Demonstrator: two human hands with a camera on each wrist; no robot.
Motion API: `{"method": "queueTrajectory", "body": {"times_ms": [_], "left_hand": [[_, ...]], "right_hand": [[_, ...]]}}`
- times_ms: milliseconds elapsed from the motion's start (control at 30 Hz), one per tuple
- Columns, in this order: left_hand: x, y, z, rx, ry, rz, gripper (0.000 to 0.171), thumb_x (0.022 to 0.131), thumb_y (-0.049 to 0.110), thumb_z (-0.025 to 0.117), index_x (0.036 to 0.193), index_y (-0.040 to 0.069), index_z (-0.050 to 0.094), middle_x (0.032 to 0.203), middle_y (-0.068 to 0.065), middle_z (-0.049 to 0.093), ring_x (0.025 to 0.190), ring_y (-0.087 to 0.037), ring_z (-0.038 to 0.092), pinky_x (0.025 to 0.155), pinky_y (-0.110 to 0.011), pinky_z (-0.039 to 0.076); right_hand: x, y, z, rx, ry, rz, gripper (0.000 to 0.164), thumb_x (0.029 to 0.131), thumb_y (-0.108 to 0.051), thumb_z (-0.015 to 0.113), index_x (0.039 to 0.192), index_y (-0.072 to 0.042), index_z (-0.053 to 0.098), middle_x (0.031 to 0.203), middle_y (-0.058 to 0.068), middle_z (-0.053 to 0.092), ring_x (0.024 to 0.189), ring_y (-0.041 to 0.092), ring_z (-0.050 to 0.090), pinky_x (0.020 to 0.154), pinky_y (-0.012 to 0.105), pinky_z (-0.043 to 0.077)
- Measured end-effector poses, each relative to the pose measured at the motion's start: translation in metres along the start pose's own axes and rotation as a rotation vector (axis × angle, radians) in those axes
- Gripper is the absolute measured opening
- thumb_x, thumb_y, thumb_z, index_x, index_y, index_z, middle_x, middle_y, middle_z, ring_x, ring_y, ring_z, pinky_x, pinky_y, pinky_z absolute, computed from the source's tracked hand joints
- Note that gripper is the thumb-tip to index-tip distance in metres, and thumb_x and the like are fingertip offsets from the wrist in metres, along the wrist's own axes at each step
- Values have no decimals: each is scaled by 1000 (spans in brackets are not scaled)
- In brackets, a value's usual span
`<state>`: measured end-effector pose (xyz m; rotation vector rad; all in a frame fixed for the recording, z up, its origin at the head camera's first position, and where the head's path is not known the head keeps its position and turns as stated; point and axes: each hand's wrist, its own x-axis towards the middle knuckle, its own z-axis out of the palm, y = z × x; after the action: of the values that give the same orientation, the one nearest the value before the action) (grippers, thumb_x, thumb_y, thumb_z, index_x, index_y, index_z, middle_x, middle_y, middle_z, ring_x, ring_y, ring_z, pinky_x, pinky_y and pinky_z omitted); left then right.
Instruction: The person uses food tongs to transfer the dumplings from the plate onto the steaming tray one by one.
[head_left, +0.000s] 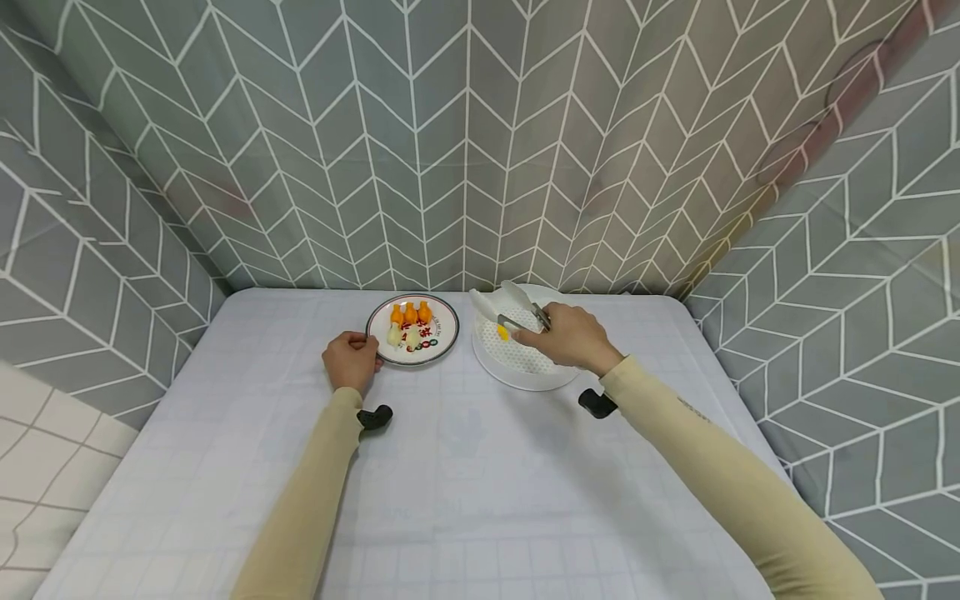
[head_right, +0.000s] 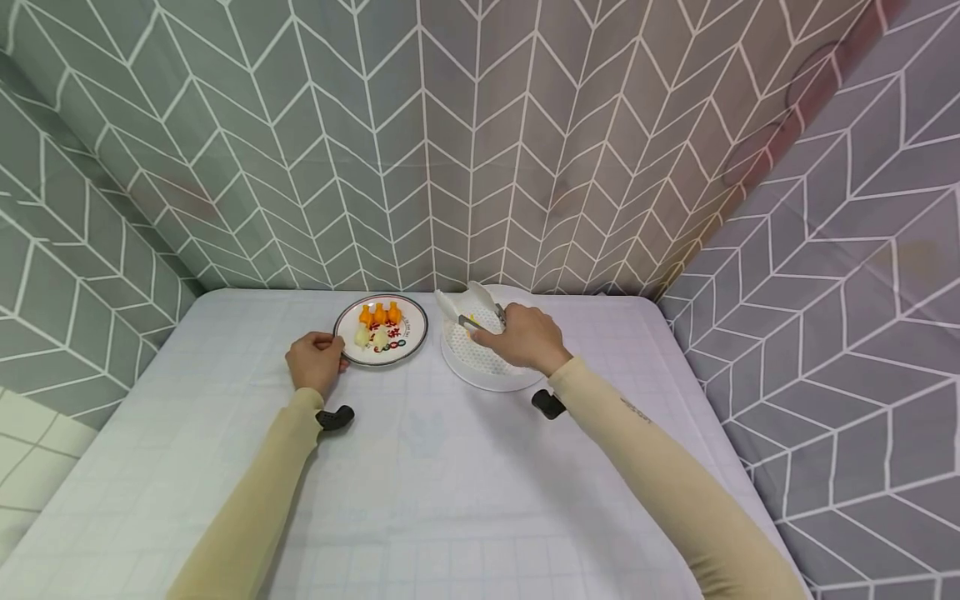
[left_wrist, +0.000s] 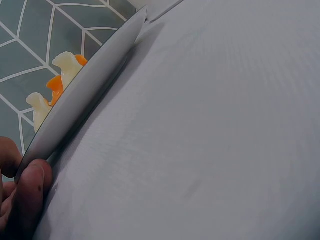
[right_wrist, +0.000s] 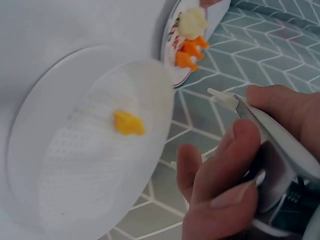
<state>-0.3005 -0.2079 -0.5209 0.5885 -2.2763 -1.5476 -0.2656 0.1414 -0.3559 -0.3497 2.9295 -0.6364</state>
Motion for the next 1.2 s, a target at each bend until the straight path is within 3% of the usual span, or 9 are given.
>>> {"method": "queueTrajectory", "body": {"times_ms": [200,500,667,867,1200], "left_hand": [[2,0,1,1,-7,-13,26,95,19,61,111,0,65,91,-15,67,57,-17,67,45,-16,52],[-1,2,2,9,-17,-30,25,95,20,61,112,1,64,90,-14,68,57,-16,67,46,-17,53],[-4,4,5,-7,-22,-19,25,94,18,62,112,0,65,89,-15,68,55,-15,66,46,-19,53],[-3,4,9,-6,-14,-9,23,94,18,62,110,1,65,89,-14,68,53,-13,66,45,-18,53],[-5,6,-4,-6,-2,10,22,94,17,62,107,0,65,87,-15,68,51,-14,65,44,-19,52]], "right_hand": [[2,-25,3,18,4,-28,51,86,-60,63,94,-10,58,75,2,59,61,18,55,54,31,42],[11,-55,26,76,-46,-47,50,87,-58,64,89,-9,57,68,3,61,56,17,58,51,30,43],[16,-61,42,53,-59,-51,47,87,-55,65,88,-9,57,67,1,57,57,16,57,50,29,41],[18,-63,59,74,-106,-33,44,88,-51,67,91,-9,57,69,4,64,52,16,63,45,28,43],[24,-74,81,15,-96,-84,45,86,-53,69,87,-10,57,68,0,53,58,15,51,48,27,37]]}}
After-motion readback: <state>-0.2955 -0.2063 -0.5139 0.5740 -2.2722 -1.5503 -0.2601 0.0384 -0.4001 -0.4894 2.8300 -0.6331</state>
